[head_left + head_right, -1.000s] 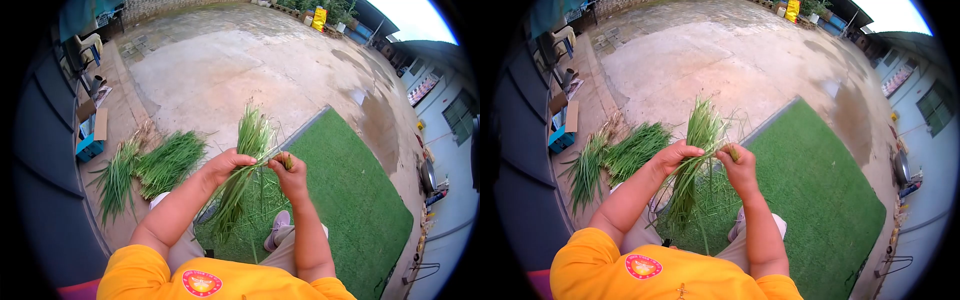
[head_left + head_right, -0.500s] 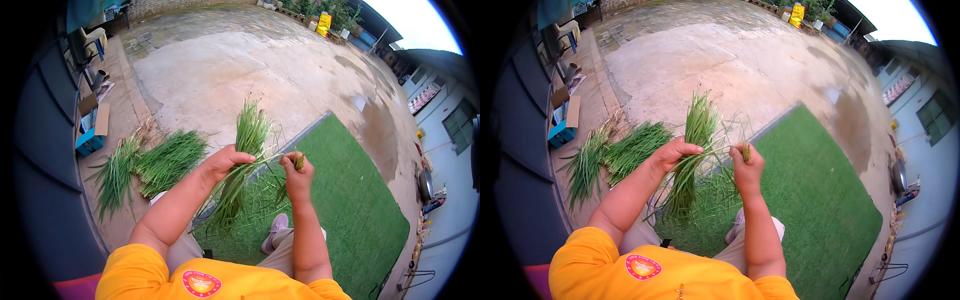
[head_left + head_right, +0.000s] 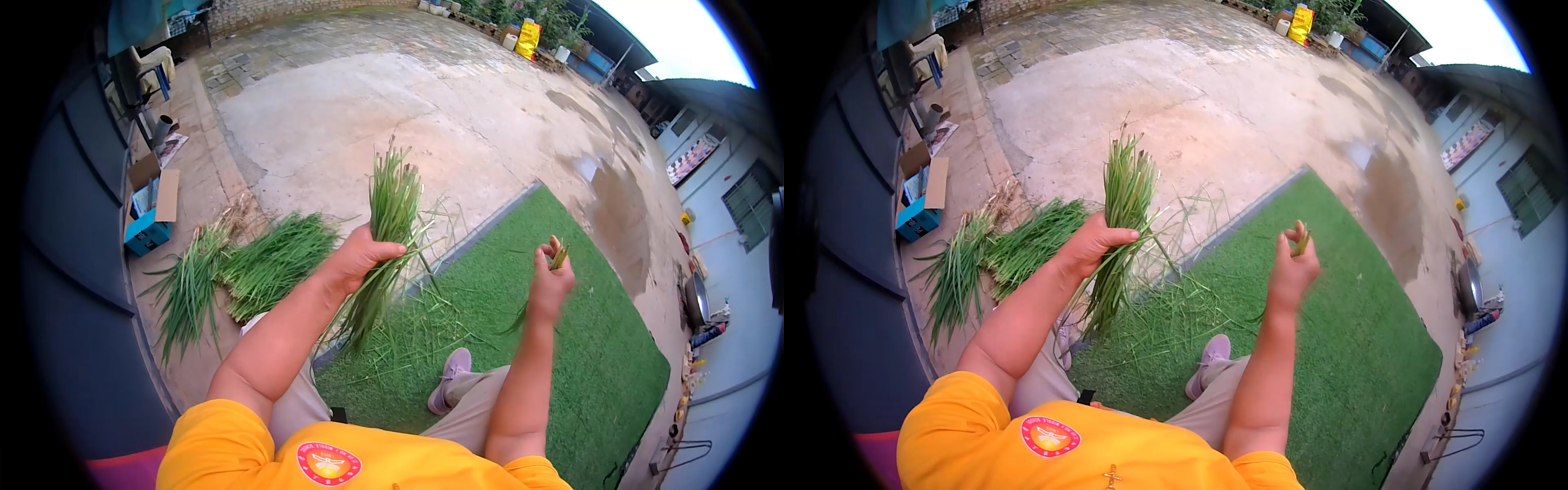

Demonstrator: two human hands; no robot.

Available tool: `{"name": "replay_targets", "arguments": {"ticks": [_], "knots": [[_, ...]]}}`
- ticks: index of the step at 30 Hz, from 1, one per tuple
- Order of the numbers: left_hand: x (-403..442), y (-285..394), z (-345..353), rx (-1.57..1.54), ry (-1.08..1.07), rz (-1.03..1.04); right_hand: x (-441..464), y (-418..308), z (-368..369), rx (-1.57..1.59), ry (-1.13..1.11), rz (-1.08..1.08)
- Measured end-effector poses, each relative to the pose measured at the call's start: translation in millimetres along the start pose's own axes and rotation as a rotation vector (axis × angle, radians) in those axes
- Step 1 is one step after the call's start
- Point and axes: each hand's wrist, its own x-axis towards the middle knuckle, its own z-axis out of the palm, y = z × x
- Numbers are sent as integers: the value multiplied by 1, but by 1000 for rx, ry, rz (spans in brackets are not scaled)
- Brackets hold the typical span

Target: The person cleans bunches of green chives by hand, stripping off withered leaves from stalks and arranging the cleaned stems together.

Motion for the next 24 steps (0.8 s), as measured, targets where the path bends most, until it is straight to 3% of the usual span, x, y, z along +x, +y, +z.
{"name": "replay_targets", "arguments": {"ticks": [6, 12, 17, 24], "knots": [[2, -23, 29, 126, 65, 162, -68, -49, 42, 394, -554, 350], [5, -36, 38, 202, 28, 203, -72, -37, 57, 585, -519, 554], [6, -31, 37, 178, -24, 37, -69, -42, 54, 580, -544, 581], [12, -28, 37, 151, -32, 30, -55, -29, 50, 647, -492, 654]]}}
